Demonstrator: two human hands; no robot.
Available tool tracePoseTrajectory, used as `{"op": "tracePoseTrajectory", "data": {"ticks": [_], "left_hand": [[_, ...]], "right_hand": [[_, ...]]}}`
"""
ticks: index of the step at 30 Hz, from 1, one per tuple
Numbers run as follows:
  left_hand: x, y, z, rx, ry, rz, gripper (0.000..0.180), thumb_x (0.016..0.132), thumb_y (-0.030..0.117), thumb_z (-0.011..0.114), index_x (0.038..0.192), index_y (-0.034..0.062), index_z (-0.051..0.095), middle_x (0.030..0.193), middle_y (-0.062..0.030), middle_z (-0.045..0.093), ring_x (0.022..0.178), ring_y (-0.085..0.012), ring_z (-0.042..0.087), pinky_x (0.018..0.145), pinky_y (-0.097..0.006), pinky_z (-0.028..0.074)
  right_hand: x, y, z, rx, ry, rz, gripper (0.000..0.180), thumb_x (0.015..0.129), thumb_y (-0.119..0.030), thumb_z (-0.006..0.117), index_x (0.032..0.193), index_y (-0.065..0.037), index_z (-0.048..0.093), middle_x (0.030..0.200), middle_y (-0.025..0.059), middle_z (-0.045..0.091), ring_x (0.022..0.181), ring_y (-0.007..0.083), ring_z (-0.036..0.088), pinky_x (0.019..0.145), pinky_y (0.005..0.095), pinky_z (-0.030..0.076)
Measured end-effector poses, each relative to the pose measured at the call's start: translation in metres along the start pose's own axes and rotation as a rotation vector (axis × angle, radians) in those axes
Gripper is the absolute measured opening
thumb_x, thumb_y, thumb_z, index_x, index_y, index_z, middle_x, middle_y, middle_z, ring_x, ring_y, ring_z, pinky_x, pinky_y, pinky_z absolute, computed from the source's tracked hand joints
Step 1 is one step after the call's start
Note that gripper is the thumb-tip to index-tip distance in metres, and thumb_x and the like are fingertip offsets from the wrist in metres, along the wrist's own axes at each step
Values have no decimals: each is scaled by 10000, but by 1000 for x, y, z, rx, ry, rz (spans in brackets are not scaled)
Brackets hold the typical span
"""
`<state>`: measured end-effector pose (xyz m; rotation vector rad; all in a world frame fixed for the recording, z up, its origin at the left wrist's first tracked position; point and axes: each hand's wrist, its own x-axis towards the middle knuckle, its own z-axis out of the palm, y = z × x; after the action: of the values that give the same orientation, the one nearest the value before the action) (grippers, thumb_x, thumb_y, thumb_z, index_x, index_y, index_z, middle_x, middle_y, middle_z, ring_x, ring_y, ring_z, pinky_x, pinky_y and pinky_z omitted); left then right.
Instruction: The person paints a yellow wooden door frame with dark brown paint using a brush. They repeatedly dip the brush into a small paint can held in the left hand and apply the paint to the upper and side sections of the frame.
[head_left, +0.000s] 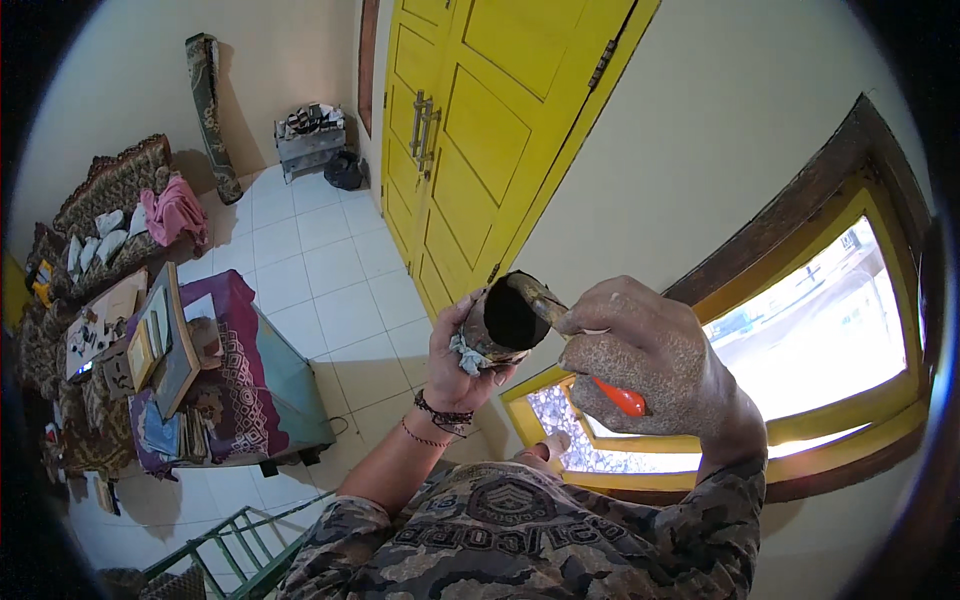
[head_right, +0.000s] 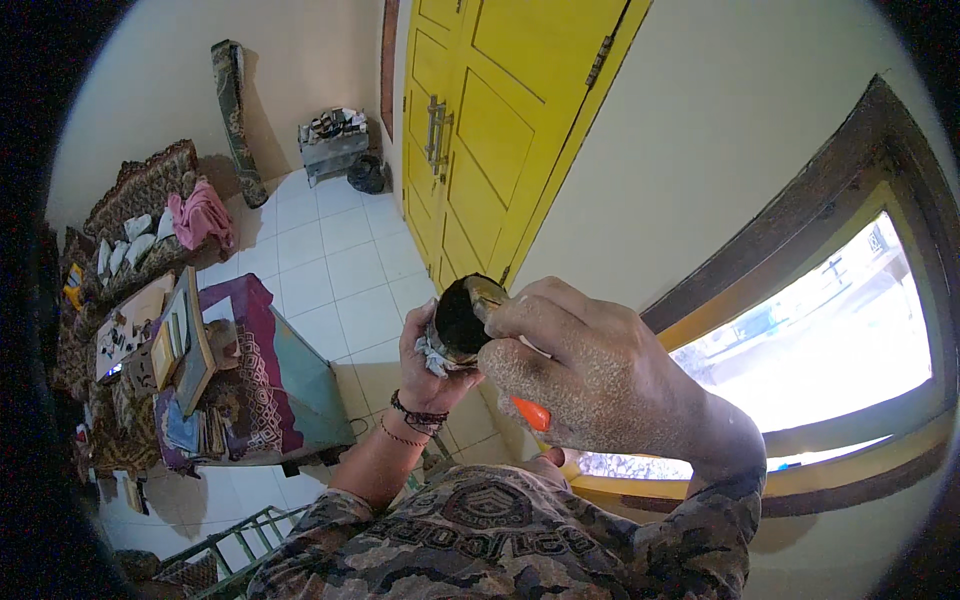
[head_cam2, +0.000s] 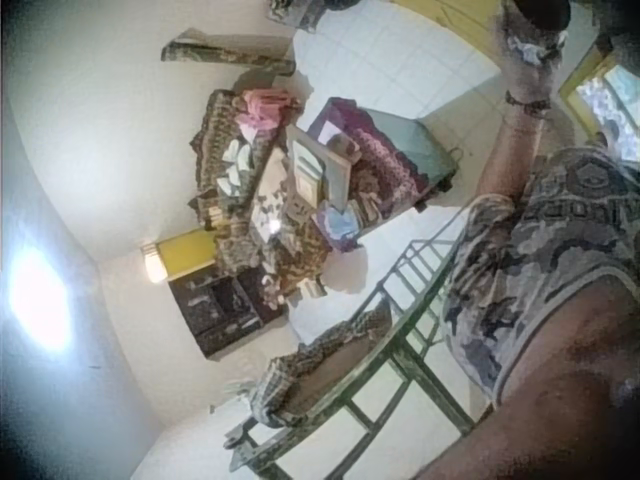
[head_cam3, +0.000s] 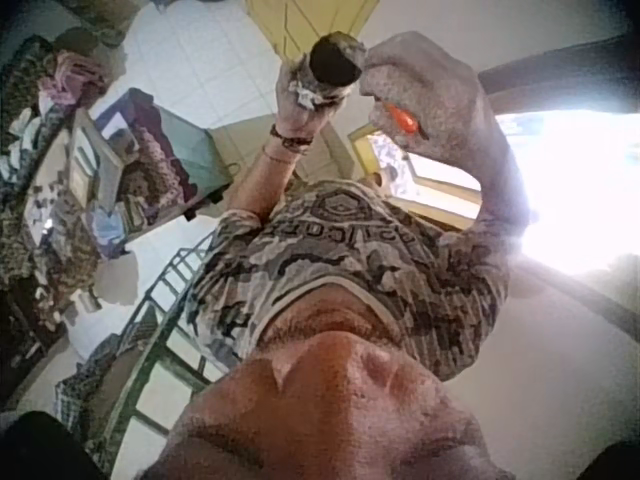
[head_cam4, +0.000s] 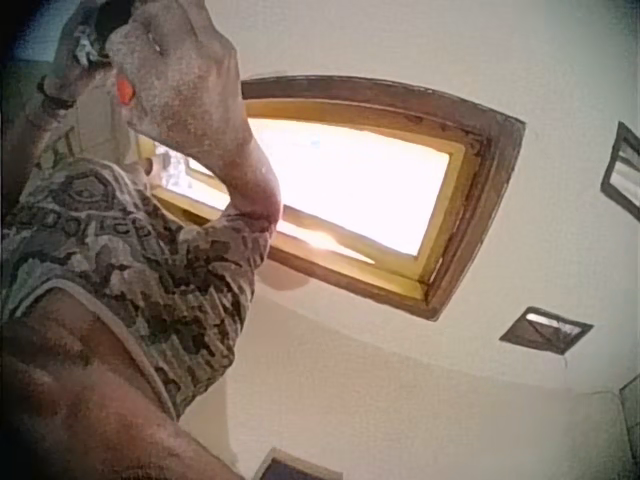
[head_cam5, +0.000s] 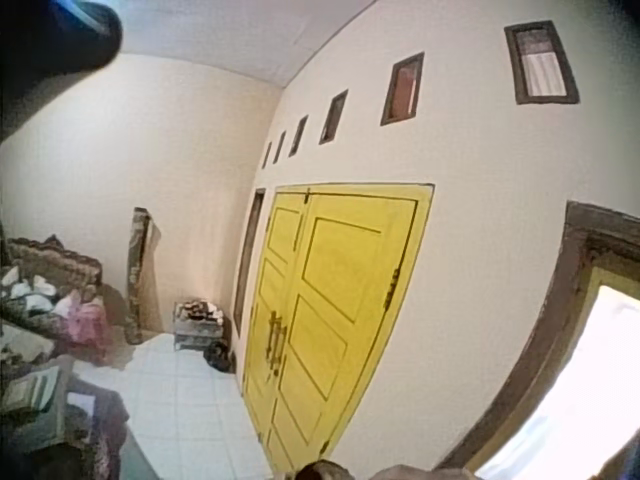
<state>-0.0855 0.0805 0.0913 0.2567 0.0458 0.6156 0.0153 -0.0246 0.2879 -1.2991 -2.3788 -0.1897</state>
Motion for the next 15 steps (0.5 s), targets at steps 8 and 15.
{"op": "tracePoseTrajectory", "data": {"ticks": [8,15], "left_hand": [[-1,-3,3,-20,30,-3,428,882,452,428,1119,115,545,954,-63,647,728,-196,648,481,-292,489],[-3,-2,-1,38,-1,49,462,861,474,452,1107,110,593,993,-58,659,810,-190,642,587,-334,514]], "right_hand": [[-5,0,0,149,98,67,245,653,-6,723,849,-5,576,869,101,573,744,212,602,587,305,519],[-20,8,4,423,292,263,221,725,-63,747,888,-40,600,838,97,638,763,177,639,666,291,515]]}}
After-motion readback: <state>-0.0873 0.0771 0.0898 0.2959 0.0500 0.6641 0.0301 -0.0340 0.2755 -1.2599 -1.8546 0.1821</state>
